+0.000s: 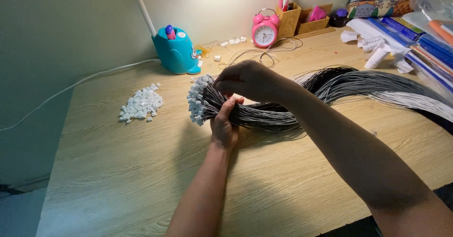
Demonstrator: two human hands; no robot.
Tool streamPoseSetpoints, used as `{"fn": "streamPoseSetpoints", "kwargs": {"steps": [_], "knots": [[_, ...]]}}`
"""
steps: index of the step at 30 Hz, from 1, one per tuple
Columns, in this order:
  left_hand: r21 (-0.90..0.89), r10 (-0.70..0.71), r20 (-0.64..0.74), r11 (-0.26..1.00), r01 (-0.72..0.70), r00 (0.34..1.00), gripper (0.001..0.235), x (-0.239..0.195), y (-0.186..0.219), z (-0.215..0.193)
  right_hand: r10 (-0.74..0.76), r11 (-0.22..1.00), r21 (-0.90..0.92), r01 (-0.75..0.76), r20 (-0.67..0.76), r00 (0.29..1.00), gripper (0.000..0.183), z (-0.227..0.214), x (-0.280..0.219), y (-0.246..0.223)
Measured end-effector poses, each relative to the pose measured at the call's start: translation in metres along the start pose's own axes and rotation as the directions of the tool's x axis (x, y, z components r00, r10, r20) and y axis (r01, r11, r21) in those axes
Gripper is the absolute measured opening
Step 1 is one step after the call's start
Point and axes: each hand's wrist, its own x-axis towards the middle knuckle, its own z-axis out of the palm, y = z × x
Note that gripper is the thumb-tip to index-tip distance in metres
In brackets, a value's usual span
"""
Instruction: The person gathers a large bundle of black and white wires with white connectors, aligns them, and secures the bundle using a rubber band. The person then lifts and repositions the wire bundle on the desk.
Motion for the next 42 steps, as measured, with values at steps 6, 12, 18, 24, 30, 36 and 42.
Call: {"fn": "streamPoseSetpoints", "kwargs": {"steps": [6,12,18,24,30,36,42], "knots": [[-0.026,0.033,-0.024,0.999,-0.034,0.999,0.02,0.008,0.003,-0.009,0.106,0.948,0.312,-0.064,-0.117,0.988,0.009,0.017,-0.026,0.013],[0.042,0.054,-0.009,0.998,-0.054,0.998,0.029,0.016,-0.008,-0.016,-0.013,0.988,0.148,0.038,-0.168,0.986,0.012,0.007,-0.009,-0.008],[0.19,0.137,-0.035,0.973,-0.128,0.99,0.037,-0.01,0.023,0.021,-0.173,0.983,0.056,0.176,-0.058,0.983,0.011,0.043,0.033,-0.034],[0.121,0.059,-0.021,0.991,-0.056,0.998,0.034,-0.012,0.02,0.019,-0.067,0.931,-0.36,0.053,-0.027,0.997,0.017,0.094,0.056,-0.024],[0.058,-0.046,-0.016,0.997,0.046,0.999,0.03,-0.009,0.021,0.01,-0.478,0.829,-0.473,0.299,-0.322,0.817,0.013,0.12,0.003,0.013],[-0.008,-0.045,-0.078,0.999,0.044,0.996,0.027,0.0,0.007,-0.001,-0.237,0.969,-0.16,0.189,-0.378,0.895,0.019,0.076,-0.061,-0.002],[-0.044,0.04,-0.097,0.998,-0.045,0.994,0.036,0.012,-0.009,-0.016,-0.079,0.996,-0.005,0.088,-0.489,0.869,0.014,0.049,-0.099,0.011]]}}
